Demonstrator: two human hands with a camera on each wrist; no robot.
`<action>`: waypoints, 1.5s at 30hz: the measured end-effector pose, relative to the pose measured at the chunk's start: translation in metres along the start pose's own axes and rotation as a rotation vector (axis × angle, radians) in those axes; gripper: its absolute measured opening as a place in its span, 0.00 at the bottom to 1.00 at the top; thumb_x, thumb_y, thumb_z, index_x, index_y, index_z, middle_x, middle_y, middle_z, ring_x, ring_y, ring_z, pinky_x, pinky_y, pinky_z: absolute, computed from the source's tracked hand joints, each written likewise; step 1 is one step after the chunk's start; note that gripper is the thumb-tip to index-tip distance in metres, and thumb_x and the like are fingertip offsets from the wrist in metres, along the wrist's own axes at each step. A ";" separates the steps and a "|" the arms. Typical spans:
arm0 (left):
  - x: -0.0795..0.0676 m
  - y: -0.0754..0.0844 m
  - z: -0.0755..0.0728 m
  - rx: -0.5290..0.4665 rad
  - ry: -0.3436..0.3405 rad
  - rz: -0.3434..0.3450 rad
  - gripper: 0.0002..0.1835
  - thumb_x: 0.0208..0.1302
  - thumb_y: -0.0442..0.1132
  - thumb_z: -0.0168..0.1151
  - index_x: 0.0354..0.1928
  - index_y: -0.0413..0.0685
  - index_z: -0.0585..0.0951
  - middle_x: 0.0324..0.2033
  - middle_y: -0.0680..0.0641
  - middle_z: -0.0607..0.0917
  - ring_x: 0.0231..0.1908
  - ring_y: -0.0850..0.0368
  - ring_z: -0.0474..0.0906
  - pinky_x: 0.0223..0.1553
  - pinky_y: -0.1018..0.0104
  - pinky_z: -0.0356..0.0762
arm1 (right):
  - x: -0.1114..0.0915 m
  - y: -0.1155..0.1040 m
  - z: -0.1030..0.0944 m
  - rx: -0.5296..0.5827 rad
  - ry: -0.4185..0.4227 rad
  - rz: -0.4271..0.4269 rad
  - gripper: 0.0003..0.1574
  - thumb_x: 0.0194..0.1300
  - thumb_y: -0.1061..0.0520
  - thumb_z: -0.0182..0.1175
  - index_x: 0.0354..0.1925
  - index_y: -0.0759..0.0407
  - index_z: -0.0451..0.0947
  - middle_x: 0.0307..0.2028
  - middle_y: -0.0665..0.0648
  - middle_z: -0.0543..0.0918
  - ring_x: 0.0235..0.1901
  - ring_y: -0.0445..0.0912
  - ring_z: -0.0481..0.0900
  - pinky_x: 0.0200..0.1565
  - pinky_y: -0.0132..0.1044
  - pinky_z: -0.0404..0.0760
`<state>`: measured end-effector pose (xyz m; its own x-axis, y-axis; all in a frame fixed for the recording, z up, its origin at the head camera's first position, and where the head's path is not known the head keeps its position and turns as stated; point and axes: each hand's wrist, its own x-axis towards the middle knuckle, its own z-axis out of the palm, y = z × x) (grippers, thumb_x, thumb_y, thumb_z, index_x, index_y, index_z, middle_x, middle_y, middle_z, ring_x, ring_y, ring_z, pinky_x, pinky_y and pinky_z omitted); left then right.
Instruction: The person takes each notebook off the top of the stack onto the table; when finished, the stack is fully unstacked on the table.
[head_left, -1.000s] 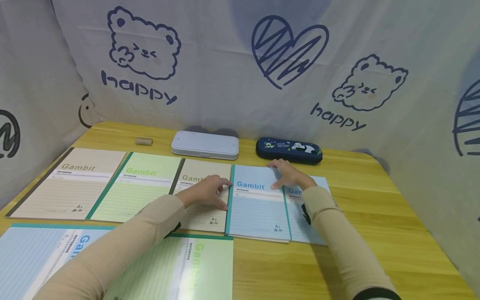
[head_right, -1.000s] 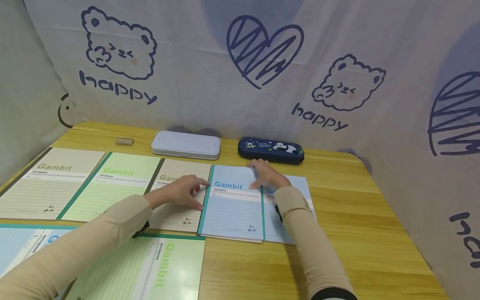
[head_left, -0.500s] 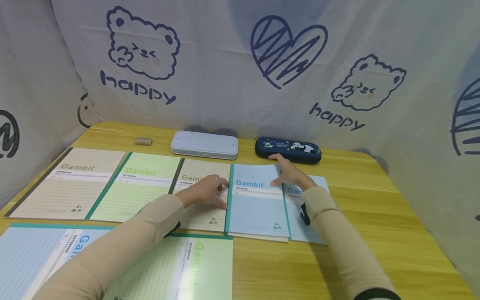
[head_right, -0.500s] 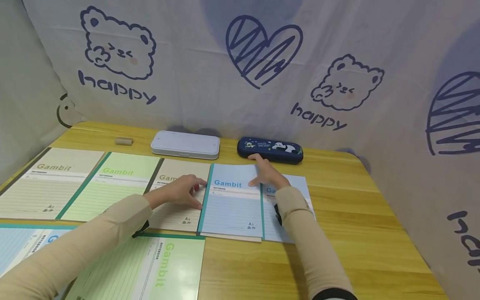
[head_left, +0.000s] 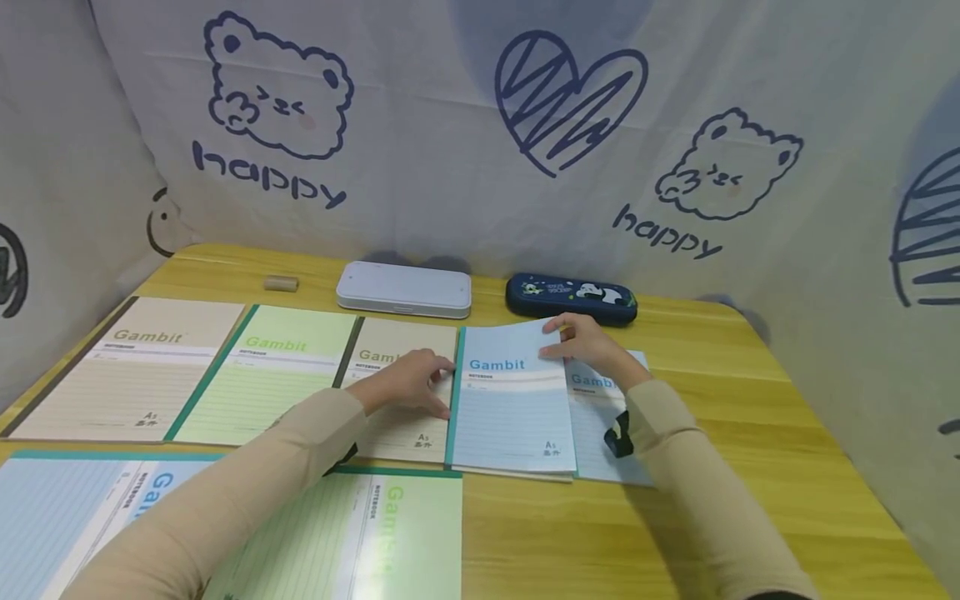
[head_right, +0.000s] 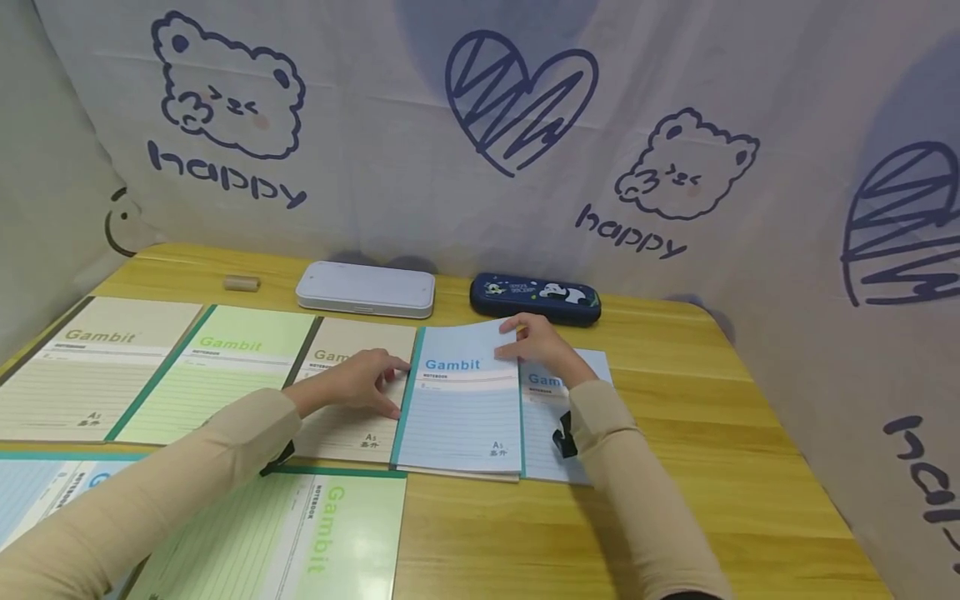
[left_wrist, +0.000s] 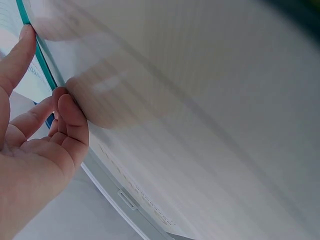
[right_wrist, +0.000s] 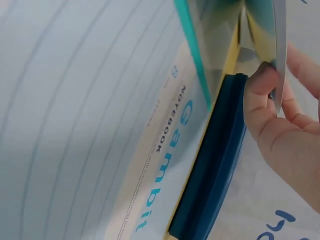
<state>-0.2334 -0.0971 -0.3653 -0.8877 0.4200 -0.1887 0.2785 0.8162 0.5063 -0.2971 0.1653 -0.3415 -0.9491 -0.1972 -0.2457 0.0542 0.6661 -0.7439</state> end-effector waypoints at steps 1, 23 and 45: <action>0.000 0.000 0.000 0.001 0.000 -0.001 0.38 0.42 0.44 0.72 0.58 0.41 0.70 0.39 0.46 0.74 0.38 0.55 0.69 0.43 0.63 0.68 | -0.001 0.001 -0.001 0.030 -0.007 0.001 0.24 0.52 0.58 0.66 0.48 0.60 0.72 0.39 0.60 0.68 0.37 0.51 0.66 0.41 0.42 0.71; 0.002 -0.003 0.002 0.008 0.008 0.015 0.38 0.41 0.45 0.73 0.58 0.42 0.70 0.38 0.47 0.74 0.38 0.55 0.68 0.42 0.63 0.68 | -0.034 0.009 0.003 0.340 -0.226 -0.026 0.30 0.61 0.67 0.53 0.62 0.60 0.62 0.63 0.63 0.57 0.39 0.50 0.74 0.34 0.36 0.77; 0.002 -0.001 0.000 0.012 0.007 0.026 0.37 0.41 0.44 0.73 0.56 0.41 0.72 0.37 0.46 0.74 0.37 0.54 0.69 0.42 0.62 0.68 | -0.046 0.024 -0.011 0.460 0.044 -0.012 0.31 0.64 0.63 0.50 0.65 0.54 0.58 0.56 0.66 0.69 0.36 0.45 0.78 0.36 0.34 0.77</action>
<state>-0.2353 -0.0967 -0.3664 -0.8825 0.4386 -0.1698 0.3061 0.8097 0.5007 -0.2556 0.1988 -0.3413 -0.9623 -0.1655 -0.2159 0.1655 0.2736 -0.9475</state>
